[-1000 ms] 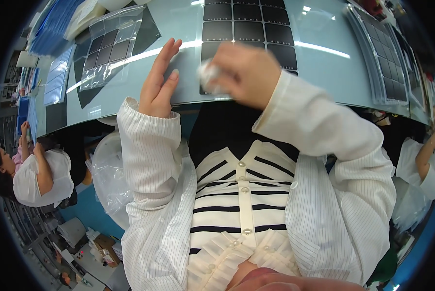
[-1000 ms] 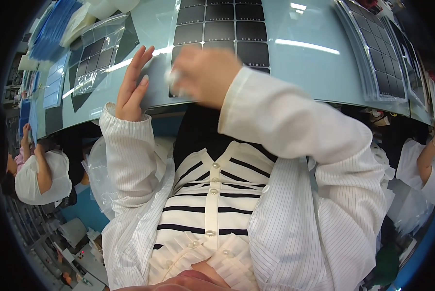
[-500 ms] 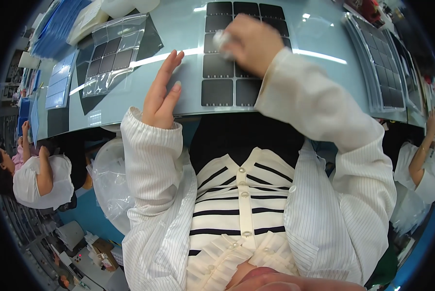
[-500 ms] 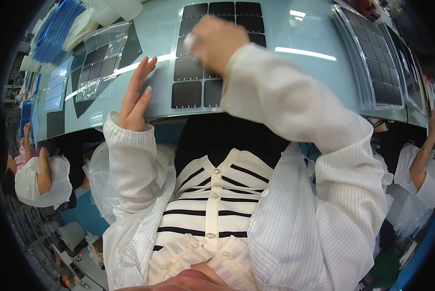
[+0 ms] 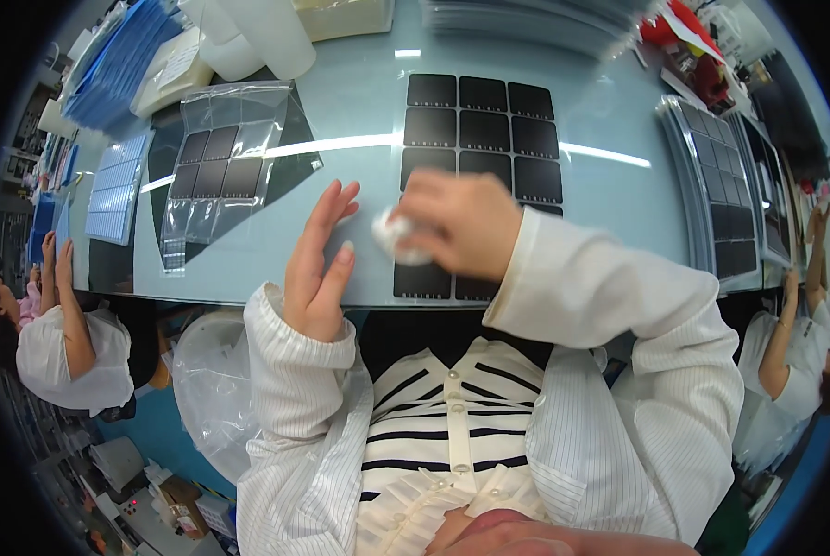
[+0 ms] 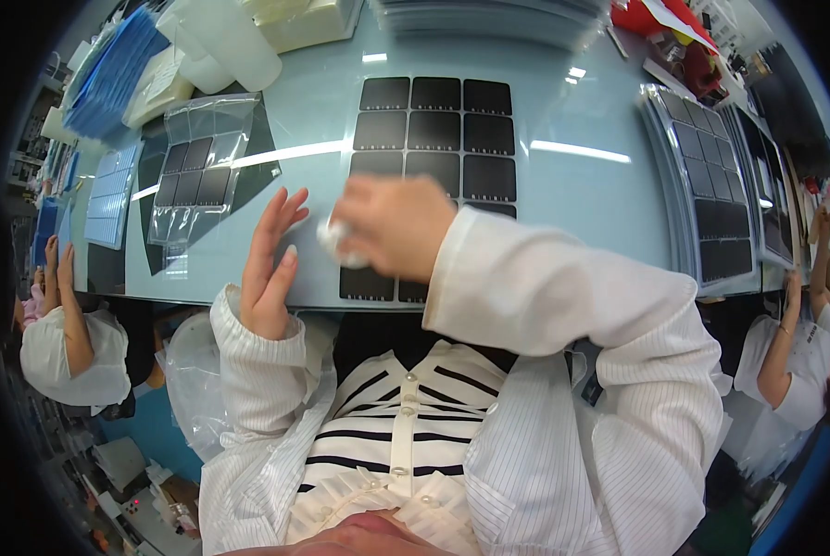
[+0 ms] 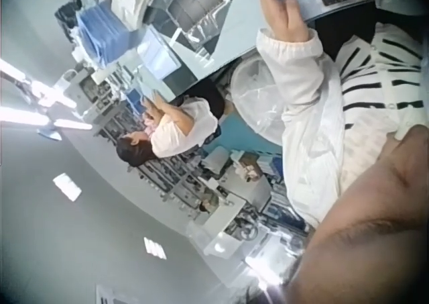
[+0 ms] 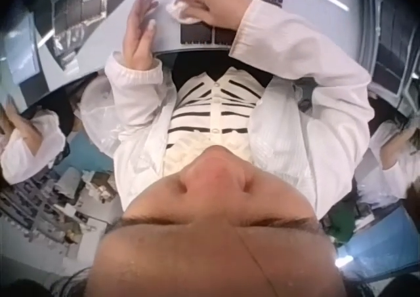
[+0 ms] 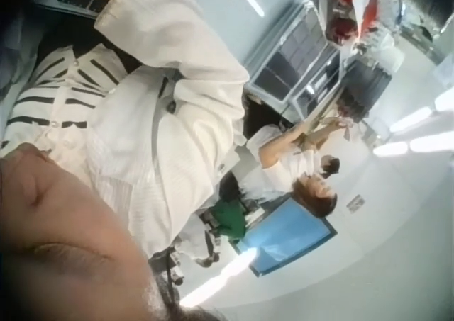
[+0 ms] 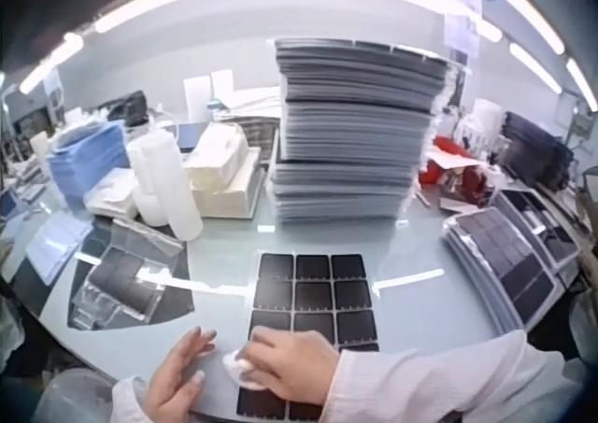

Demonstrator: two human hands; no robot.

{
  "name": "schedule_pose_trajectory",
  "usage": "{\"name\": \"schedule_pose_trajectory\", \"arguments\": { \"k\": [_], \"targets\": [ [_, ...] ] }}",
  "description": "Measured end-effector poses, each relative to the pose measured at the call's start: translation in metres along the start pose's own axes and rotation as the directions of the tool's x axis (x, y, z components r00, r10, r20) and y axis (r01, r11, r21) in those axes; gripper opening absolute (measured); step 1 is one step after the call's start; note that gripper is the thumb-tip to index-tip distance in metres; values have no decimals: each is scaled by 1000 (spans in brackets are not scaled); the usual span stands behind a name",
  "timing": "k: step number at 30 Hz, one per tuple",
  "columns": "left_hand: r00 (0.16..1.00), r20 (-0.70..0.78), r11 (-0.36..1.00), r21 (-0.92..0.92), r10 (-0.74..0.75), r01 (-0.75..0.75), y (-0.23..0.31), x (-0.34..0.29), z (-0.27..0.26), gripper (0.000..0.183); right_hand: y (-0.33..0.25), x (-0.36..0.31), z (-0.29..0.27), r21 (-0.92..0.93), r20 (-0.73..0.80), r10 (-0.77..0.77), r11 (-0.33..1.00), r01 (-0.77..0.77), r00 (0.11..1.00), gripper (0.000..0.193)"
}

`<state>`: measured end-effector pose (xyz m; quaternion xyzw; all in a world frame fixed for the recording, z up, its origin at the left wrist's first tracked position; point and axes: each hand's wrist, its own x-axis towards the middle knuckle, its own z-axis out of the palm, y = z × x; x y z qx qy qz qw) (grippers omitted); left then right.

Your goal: Cleaning and inspecting a sheet of small electronic or optical components using a swab.

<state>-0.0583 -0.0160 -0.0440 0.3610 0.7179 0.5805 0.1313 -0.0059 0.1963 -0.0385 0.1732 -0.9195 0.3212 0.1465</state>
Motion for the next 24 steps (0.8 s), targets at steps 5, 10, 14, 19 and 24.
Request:
{"name": "schedule_pose_trajectory", "arguments": {
  "k": [5, 10, 14, 19, 24],
  "targets": [
    [999, -30, 999, -16, -45, 45, 3, 10, 4, 57, 86, 39, -33, -198, -319, 214, 938, -286, 923, 18],
    [996, -29, 994, 68, -89, 91, 13, 8, -2, 57, 4, 13, 4, 17, -24, 39, 999, -39, 999, 20],
    [994, -43, 989, 110, -96, 100, 25, 19, 1, 57, 62, 40, -19, -86, -216, 135, 984, -157, 967, 18],
    [992, 45, 985, 128, -122, 115, 23, 34, 7, 51, 88, 53, -26, -150, -308, 195, 957, -250, 931, 18],
    [985, -10, 967, 192, -170, 169, 20, 41, 12, 26, 53, 40, -14, -76, -154, 62, 994, -74, 986, 19]
  ]
}}
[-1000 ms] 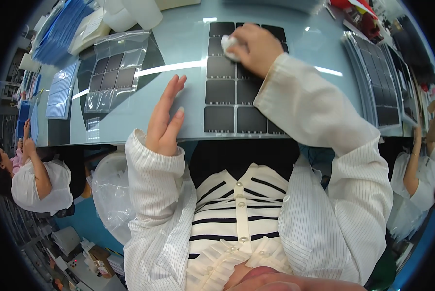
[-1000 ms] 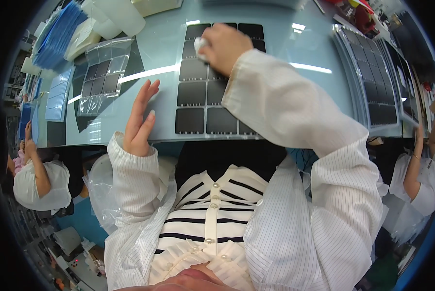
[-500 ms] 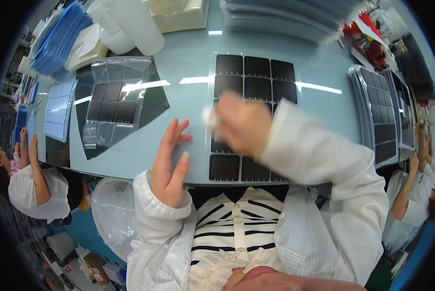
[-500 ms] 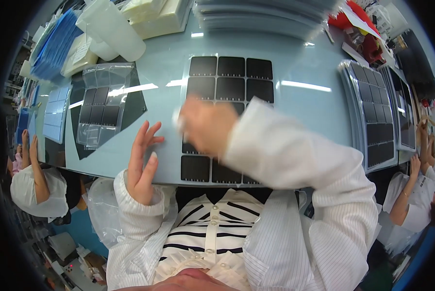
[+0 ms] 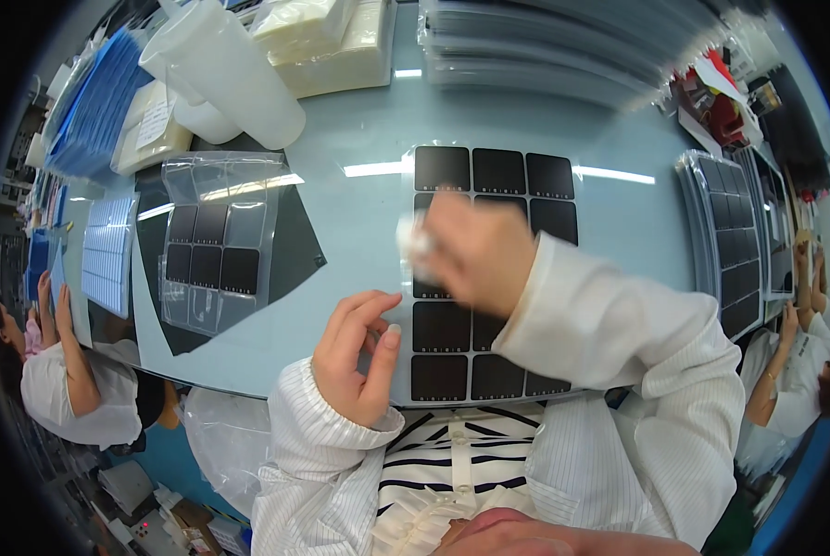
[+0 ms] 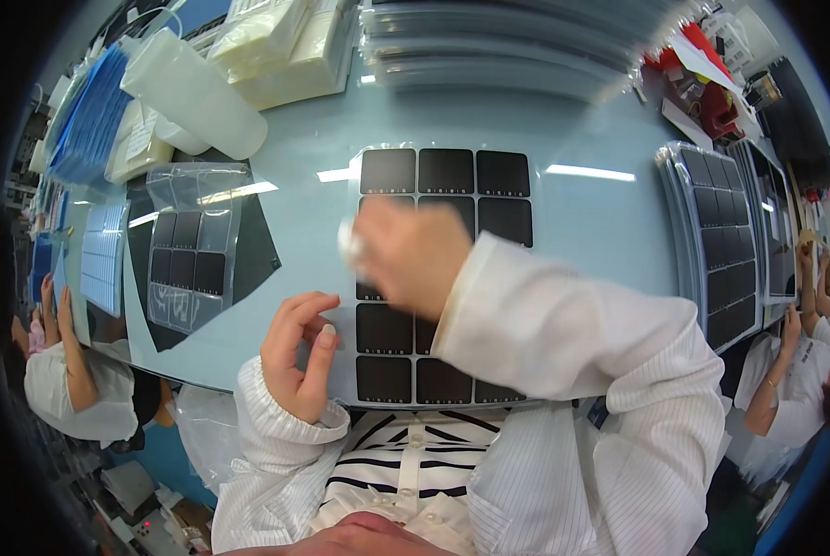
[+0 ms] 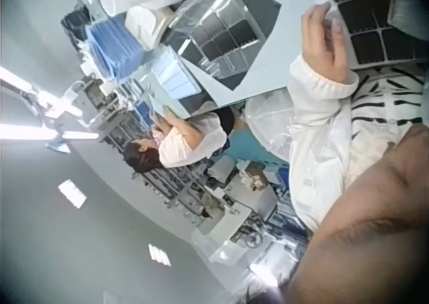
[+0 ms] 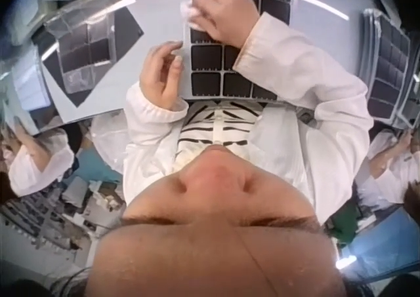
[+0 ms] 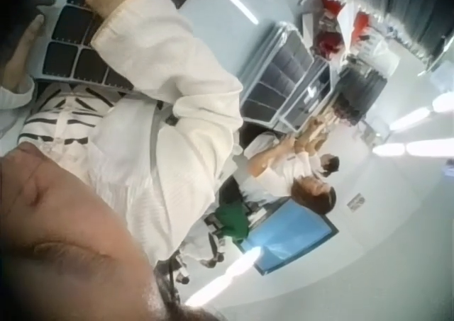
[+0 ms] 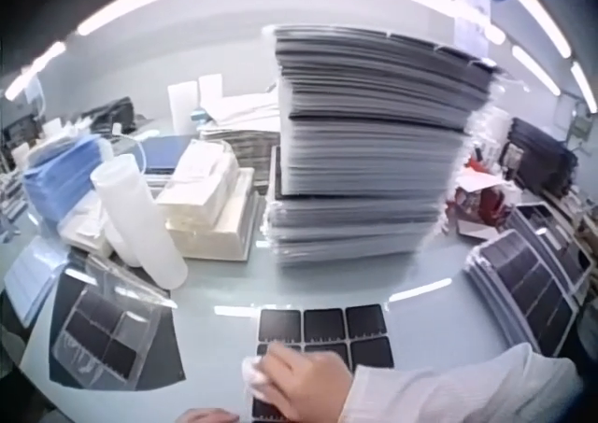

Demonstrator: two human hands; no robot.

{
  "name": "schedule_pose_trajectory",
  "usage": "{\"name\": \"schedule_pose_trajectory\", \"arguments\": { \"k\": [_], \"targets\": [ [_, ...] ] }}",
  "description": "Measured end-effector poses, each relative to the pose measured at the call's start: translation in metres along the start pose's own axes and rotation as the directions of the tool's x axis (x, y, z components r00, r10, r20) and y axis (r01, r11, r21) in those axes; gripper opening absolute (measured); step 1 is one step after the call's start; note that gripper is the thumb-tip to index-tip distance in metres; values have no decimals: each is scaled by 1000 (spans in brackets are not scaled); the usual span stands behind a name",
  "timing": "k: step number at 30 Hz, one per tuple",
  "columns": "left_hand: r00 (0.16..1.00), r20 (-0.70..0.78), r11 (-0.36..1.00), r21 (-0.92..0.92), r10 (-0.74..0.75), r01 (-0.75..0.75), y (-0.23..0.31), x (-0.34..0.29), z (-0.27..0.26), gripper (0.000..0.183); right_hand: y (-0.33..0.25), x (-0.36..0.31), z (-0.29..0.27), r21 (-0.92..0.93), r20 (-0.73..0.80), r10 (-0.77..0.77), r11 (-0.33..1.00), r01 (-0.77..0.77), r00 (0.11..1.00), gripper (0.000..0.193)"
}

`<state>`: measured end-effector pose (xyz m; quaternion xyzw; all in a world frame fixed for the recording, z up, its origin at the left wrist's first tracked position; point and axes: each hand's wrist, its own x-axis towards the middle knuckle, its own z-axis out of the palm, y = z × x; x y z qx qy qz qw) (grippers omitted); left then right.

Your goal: Cleaning and inspecting a sheet of small electronic or optical components using a swab.

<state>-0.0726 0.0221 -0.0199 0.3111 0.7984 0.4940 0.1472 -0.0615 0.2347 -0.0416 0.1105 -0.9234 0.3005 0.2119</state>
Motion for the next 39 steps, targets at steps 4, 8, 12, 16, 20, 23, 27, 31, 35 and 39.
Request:
{"name": "schedule_pose_trajectory", "arguments": {
  "k": [4, 8, 12, 16, 20, 23, 27, 31, 35, 39],
  "targets": [
    [1000, -24, 999, -35, 20, -21, 1, 6, 3, 13, 44, 26, -9, -109, -157, 182, 974, -200, 971, 20],
    [999, 4, 999, -42, 34, -34, -6, 1, -3, 5, -4, 5, 6, 53, -1, -17, 998, 17, 1000, 21],
    [998, 44, 999, -21, 37, -36, -4, 5, -1, 3, 54, 33, 1, -136, -195, 44, 988, -71, 980, 22],
    [999, 30, 999, -24, 46, -45, -8, 5, -2, 3, 56, 42, 1, -183, -230, 101, 972, -145, 968, 22],
    [999, 14, 999, -8, 34, -34, -6, 5, -2, 4, 22, 25, 7, 19, -19, 85, 996, -85, 996, 19],
    [998, 32, 999, -2, 48, -48, -4, 6, -1, 4, 69, 47, -16, -138, -233, 181, 966, -217, 956, 19],
    [999, 21, 999, -11, 46, -45, -10, 4, -1, 6, 7, 8, -4, -47, 35, 25, 999, -23, 999, 17],
    [1000, 24, 1000, -20, 20, -19, -5, 2, 1, 10, -8, -24, -20, -36, 33, 151, 988, -149, 988, 16],
    [999, 23, 999, 5, 33, -34, -2, 3, 3, 12, 61, -29, -58, -178, -322, 315, 906, -384, 893, 14],
    [1000, -3, 998, 51, 26, -26, -5, 4, 4, 13, -9, -50, -55, -223, 141, 528, 841, -493, 837, 21]
  ]
}}
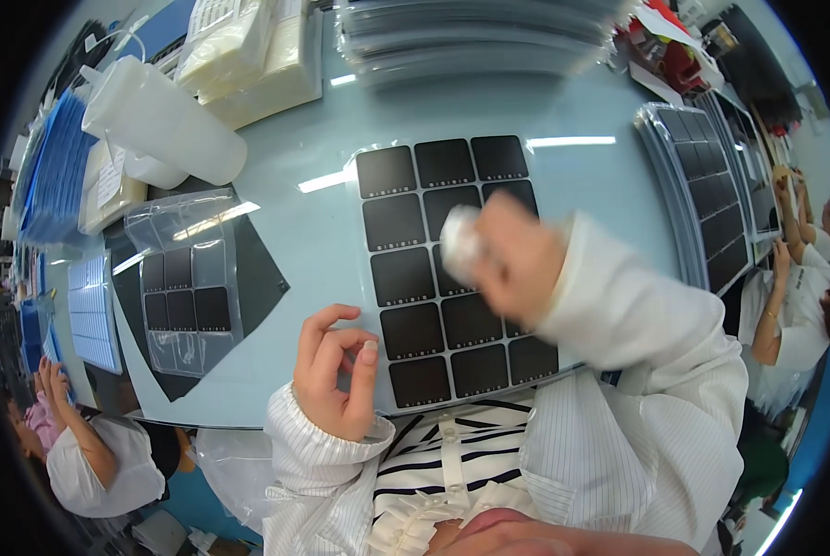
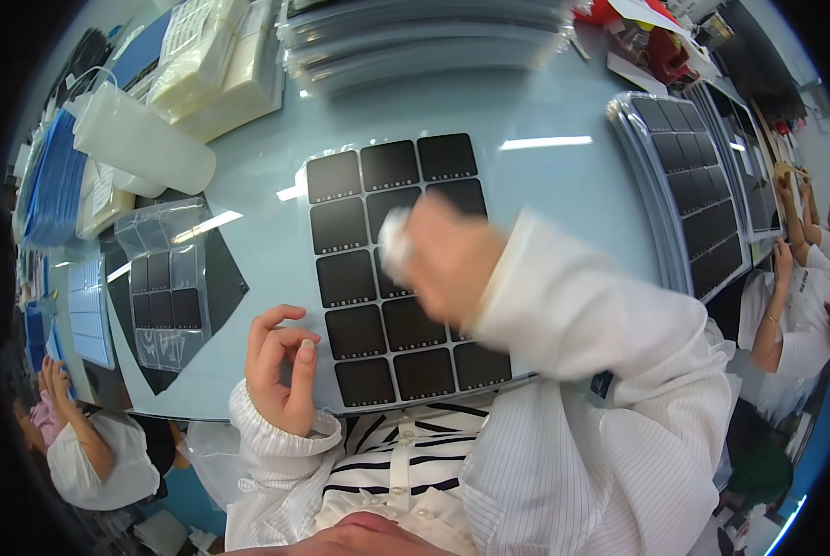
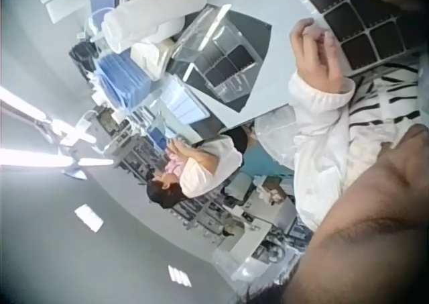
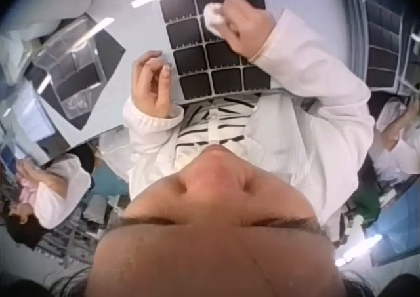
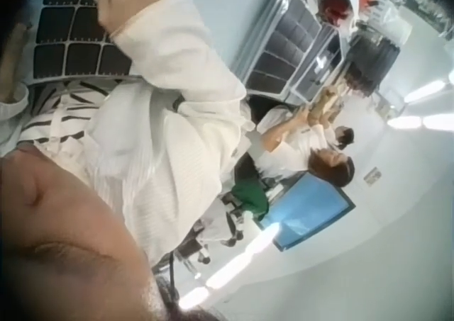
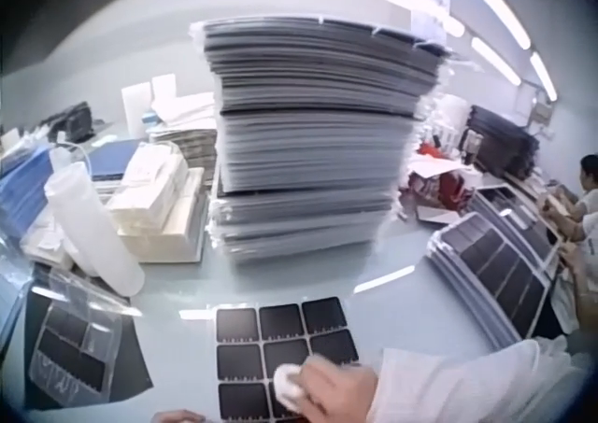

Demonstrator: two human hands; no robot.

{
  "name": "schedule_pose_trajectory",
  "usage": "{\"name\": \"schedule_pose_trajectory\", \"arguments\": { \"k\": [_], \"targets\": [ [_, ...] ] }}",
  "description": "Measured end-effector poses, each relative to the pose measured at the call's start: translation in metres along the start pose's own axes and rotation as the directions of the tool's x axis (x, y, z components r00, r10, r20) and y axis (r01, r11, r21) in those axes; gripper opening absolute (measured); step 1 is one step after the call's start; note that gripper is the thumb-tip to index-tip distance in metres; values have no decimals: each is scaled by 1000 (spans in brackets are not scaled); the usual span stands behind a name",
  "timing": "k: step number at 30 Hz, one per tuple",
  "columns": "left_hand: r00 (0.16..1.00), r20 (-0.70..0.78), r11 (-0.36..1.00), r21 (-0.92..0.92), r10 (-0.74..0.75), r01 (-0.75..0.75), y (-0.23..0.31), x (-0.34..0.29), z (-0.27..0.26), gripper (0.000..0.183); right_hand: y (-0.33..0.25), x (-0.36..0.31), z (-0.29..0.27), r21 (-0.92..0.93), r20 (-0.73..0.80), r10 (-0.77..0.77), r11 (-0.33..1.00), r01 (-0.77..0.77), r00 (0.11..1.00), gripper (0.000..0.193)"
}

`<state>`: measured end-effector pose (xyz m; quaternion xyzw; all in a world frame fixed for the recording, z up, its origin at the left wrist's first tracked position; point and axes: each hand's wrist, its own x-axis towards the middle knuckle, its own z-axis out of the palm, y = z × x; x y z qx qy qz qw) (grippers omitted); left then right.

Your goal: Cleaning and inspecting a sheet of small electronic or optical components using a swab.

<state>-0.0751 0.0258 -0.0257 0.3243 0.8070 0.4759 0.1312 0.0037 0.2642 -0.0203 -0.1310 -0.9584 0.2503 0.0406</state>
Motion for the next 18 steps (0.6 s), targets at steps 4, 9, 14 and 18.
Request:
{"name": "schedule_pose_trajectory", "arguments": {
  "k": [4, 9, 14, 18],
  "targets": [
    [1000, 10, 1000, -10, -3, 3, 1, -2, 1, 15, 28, -1, 11, 72, -289, -156, 980, 184, 944, 16],
    [999, 13, 998, 16, -53, 53, 8, -1, 1, 16, 41, 8, -1, 80, -343, 18, 997, 10, 939, 14],
    [998, 16, 996, 63, 67, -68, 5, 2, 3, 17, 33, -13, 7, -25, -341, -151, 988, 152, 928, 16],
    [990, 41, 980, 139, 138, -142, 5, 1, 1, 20, 52, 3, -5, 42, -421, -6, 999, 26, 907, 13]
  ]
}}
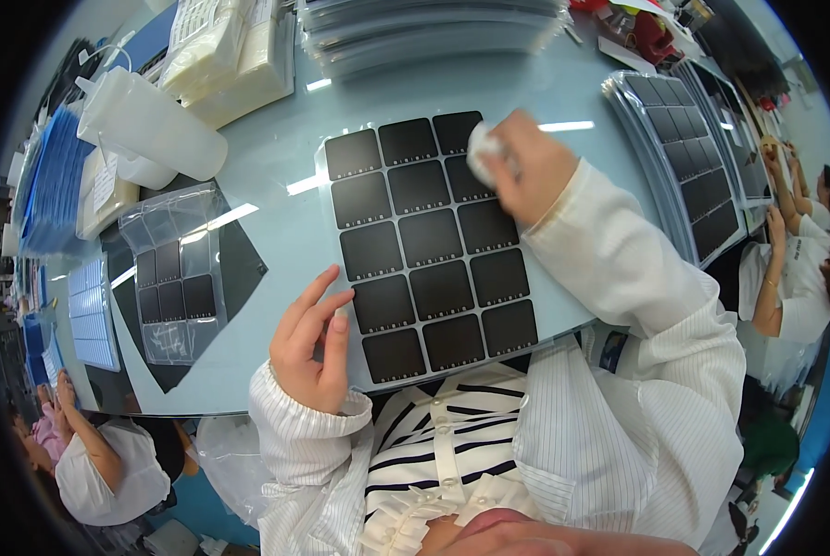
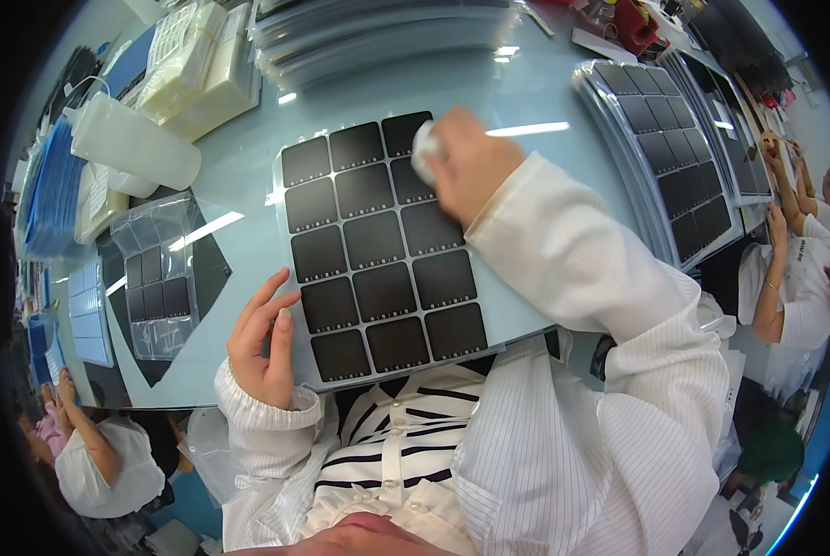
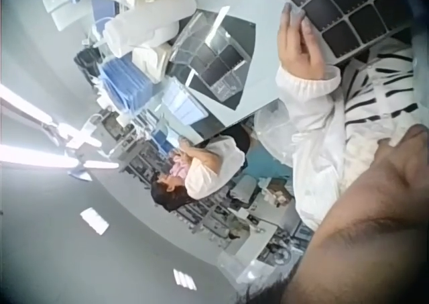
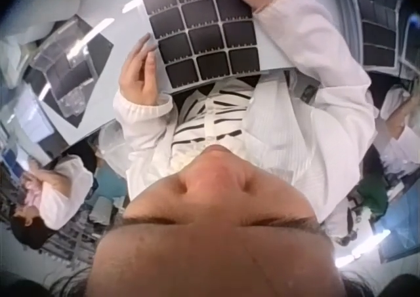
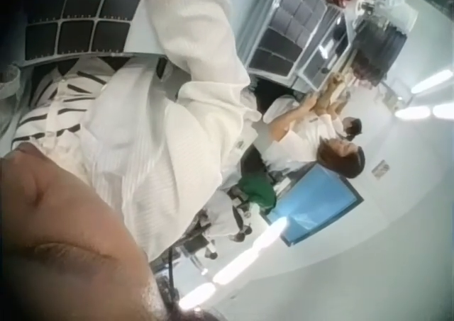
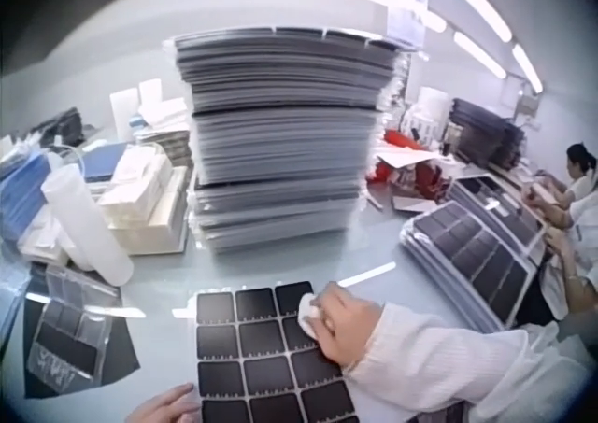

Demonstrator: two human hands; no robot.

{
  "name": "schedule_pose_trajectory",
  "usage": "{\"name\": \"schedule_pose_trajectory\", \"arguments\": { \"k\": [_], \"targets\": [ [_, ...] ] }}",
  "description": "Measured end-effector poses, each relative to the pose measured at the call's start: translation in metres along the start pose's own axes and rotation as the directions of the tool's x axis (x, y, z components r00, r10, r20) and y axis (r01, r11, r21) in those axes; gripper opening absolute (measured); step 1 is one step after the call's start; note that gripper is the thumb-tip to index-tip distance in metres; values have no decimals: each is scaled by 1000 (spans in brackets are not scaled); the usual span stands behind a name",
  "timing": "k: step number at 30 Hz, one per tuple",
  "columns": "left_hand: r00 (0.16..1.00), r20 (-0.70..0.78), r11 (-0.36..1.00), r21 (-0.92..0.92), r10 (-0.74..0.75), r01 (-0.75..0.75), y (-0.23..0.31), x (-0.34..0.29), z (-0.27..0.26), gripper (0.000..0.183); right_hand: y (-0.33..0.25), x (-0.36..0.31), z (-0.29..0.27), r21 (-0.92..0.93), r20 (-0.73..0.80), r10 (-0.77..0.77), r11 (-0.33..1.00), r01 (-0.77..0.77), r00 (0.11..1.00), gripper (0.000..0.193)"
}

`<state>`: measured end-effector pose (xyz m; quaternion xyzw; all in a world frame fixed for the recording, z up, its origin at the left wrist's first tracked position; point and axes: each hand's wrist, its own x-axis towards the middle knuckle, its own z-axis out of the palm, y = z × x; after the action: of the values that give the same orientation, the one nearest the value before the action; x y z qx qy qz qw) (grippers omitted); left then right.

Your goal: Cleaning and inspecting a sheet of small electronic or optical components using a swab.

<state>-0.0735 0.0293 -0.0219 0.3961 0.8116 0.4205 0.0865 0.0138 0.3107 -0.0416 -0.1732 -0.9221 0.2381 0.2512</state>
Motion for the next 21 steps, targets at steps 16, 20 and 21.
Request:
{"name": "schedule_pose_trajectory", "arguments": {
  "k": [16, 20, 21],
  "targets": [
    [964, 106, 793, -551, -243, 260, -5, -27, -11, 35, -54, -76, -20, 155, 292, -365, 930, 332, 884, 18],
    [917, 365, 600, -702, -160, 384, -9, -36, -34, 49, -2, -49, -16, 73, 10, -206, 976, 205, 978, 18],
    [897, 427, 531, -738, -110, 416, -12, -36, -36, 51, -3, -49, -13, 105, 15, -132, 986, 130, 991, 18]
  ]
}}
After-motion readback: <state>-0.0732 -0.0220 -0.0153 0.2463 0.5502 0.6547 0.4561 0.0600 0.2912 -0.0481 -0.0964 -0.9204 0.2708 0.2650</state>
